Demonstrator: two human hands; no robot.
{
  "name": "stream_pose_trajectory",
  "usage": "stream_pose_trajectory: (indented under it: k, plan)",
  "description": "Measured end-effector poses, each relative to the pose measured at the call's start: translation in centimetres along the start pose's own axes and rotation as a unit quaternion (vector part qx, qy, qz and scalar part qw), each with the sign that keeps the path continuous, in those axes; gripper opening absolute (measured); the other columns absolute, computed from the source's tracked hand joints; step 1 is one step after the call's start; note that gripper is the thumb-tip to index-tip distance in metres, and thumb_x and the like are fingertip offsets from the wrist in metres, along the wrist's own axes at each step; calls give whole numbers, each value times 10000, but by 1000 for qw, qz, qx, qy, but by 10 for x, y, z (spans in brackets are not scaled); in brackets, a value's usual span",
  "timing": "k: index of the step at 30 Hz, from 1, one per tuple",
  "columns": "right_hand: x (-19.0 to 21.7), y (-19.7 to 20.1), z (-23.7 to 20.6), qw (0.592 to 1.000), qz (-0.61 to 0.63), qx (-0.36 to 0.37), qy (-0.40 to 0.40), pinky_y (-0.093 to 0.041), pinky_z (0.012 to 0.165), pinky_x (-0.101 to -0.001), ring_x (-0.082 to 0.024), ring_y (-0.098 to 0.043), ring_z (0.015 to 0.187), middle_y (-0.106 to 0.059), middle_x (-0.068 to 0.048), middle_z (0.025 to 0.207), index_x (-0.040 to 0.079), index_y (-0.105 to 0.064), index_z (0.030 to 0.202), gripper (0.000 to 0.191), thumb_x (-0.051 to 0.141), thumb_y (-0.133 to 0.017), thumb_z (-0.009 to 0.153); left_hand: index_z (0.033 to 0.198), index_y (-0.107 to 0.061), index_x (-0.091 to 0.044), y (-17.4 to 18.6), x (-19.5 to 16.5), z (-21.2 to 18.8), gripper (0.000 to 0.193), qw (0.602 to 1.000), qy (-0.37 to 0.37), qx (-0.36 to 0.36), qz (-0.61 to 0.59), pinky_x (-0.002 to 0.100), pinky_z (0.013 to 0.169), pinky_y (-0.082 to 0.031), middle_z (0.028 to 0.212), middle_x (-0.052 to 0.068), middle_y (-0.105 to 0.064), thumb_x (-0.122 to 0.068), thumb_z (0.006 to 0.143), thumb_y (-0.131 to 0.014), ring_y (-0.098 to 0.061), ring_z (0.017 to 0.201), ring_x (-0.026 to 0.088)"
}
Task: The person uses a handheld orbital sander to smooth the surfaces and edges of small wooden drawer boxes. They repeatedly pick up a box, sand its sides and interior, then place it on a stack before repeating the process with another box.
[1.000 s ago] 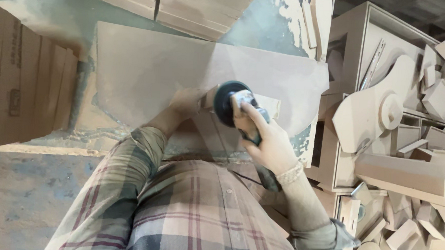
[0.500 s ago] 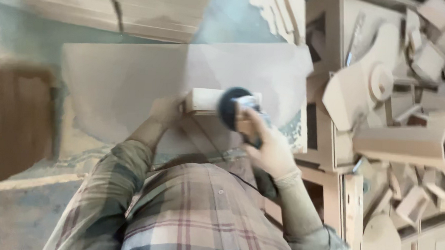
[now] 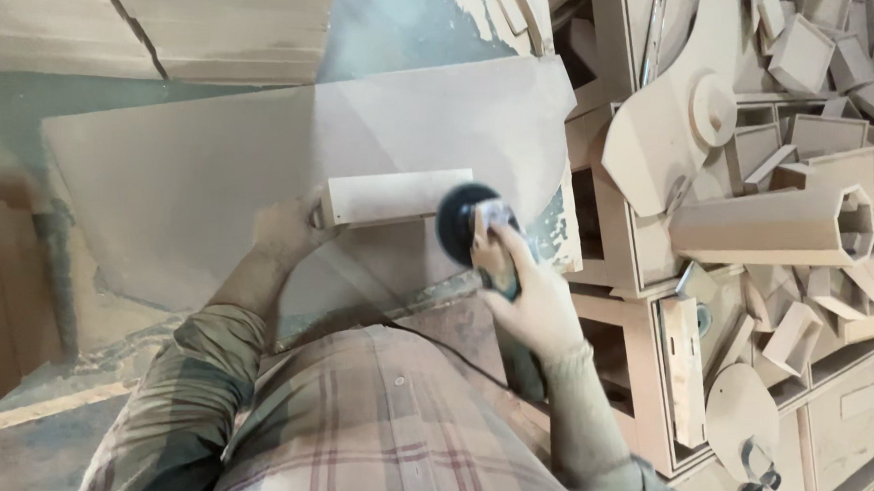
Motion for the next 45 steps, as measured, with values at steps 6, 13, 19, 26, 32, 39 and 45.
stream_pose_trajectory:
  k: [6, 13, 19, 26, 32, 39, 45]
  plan:
    - [0, -7, 19, 1000, -1, 6, -4, -545, 986, -427, -412, -662, 1176, -656, -230, 1321, 190, -443, 1512, 818, 123, -730, 749, 1330, -622, -270, -2, 3, 1, 634, 998, 28, 49, 8, 492, 780, -561, 927, 91, -753, -541, 773, -755, -720, 903, 345]
    - [-7, -4, 9, 1000, 5, 3, -17, -556, 952, -432, -408, -673, 1149, -672, -214, 1298, 215, -456, 1501, 814, 141, -742, 742, 1282, -629, -242, -3, 4, 3, 591, 998, 30, 50, 27, 489, 787, -566, 957, 69, -759, -548, 790, -747, -724, 923, 328]
    - [0, -3, -12, 999, -22, -24, -25, -561, 922, -435, -410, -679, 1119, -674, -219, 1288, 229, -460, 1497, 850, 186, -792, 716, 1315, -621, -227, 3, 0, 0, 638, 1000, -10, -3, 6, 497, 755, -559, 986, 98, -747, -552, 782, -750, -712, 910, 353]
    - [46, -41, 25, 989, -71, 127, -18, -617, 800, -447, -385, -743, 876, -721, -224, 1052, 346, -430, 1518, 770, 244, -707, 807, 1343, -627, -251, 3, -2, -3, 663, 999, 35, 39, 3, 485, 774, -556, 899, 123, -737, -599, 789, -736, -715, 878, 361]
    - [65, -50, 34, 987, -72, 132, 63, -616, 792, -474, -417, -726, 866, -690, -251, 1063, 340, -429, 1498, 779, 206, -747, 799, 1372, -613, -224, 10, -8, -5, 640, 999, -24, 13, 34, 502, 1222, -344, 875, 90, -778, -505, 806, -713, -742, 946, 267]
    - [-4, 7, 28, 997, -74, -26, 27, -572, 874, -475, -445, -697, 1036, -686, -256, 1228, 209, -465, 1434, 807, 168, -816, 708, 1439, -545, -210, 14, -12, -1, 603, 999, -18, 28, 28, 545, 1264, -131, 957, 95, -754, -332, 859, -656, -709, 982, 264]
    - [4, -3, 35, 996, -81, 0, -31, -581, 847, -464, -408, -724, 983, -721, -212, 1114, 249, -457, 1461, 793, 172, -793, 747, 1389, -588, -201, 14, -6, -2, 551, 996, -52, -15, 65, 562, 1242, -179, 954, 105, -742, -73, 857, -525, -712, 963, 278]
Point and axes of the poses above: each hand's wrist, its own z-axis towards the middle knuckle, its own y-axis out of the back of the hand, x = y × z, the point moved 5 cm from there along z, towards the middle knuckle
